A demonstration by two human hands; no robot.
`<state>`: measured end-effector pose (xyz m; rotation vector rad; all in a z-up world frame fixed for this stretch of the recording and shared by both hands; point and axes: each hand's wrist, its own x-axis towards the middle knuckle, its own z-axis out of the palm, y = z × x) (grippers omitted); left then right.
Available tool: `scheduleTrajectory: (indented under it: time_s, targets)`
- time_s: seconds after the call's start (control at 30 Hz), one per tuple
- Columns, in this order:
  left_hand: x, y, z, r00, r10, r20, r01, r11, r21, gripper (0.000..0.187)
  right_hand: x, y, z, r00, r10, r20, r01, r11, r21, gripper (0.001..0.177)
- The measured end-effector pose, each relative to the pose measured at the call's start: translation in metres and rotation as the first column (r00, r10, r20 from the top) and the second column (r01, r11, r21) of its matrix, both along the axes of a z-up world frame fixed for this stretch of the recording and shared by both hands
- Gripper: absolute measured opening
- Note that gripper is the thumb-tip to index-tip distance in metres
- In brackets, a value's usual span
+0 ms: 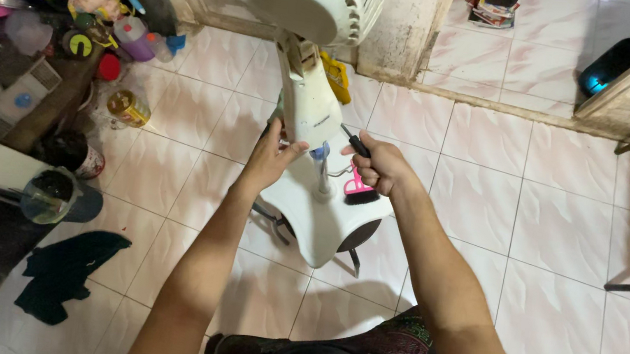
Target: The person uses a screwdriver to remove screws from the neck and motor housing of a white standing electric fan. They repeatedly loosen and remove screws, place them into a green bowl on a nearby table, and continue working on the fan's upper assembly.
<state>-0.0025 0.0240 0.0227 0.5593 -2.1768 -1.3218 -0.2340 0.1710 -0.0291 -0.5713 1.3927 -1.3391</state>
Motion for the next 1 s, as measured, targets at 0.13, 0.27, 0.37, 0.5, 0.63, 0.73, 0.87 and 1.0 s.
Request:
scheduleTrajectory:
  time_s: [0.13,0.27,0.37,0.5,0.63,0.73,0.87,1.0]
  targets:
    - [-0.001,0.002,0.001,0.996,0.04,0.085,-0.036,0.998,-0.044,0.061,0.017,0.021,0.022,0.859,-0.085,-0.505,0.05,0.995,-0.082,0.04]
    - [0.0,0.002,0.0,0.999,0.007,0.052,-0.005,0.999,-0.048,0.061,0.033,0.054,0.044,-0.122,-0.178,-0.976,-0.261,0.955,-0.142,0.045]
    - [0.0,0.002,-0.001,0.999,0.009,0.03,-0.008,0.999,-0.034,0.062,0.034,0.052,0.044,-0.081,-0.103,-0.991,-0.139,0.986,-0.091,0.027]
    - [0.001,0.002,0.002,0.999,0.021,0.035,-0.02,0.999,-0.032,0.061,0.022,0.033,0.034,0.914,-0.027,-0.405,0.037,0.999,0.017,0.034]
    - [0.002,0.003,0.004,0.998,0.025,0.064,-0.027,0.999,0.024,0.062,0.006,0.031,0.029,1.0,-0.004,0.03,0.002,0.998,0.056,0.037]
    - [0.002,0.002,0.002,0.992,0.053,0.117,-0.046,0.997,-0.06,0.065,0.003,0.034,0.032,0.991,0.041,-0.123,-0.036,0.998,0.041,0.039]
    - [-0.012,0.014,-0.009,0.993,0.12,-0.013,-0.12,0.964,-0.239,0.092,0.017,0.039,0.036,-0.134,-0.261,-0.956,-0.254,0.941,-0.222,0.024]
    - [-0.024,0.026,-0.013,0.955,0.296,-0.031,-0.297,0.94,-0.166,0.09,0.035,0.031,0.045,-0.13,-0.001,-0.992,-0.073,0.997,0.009,0.03]
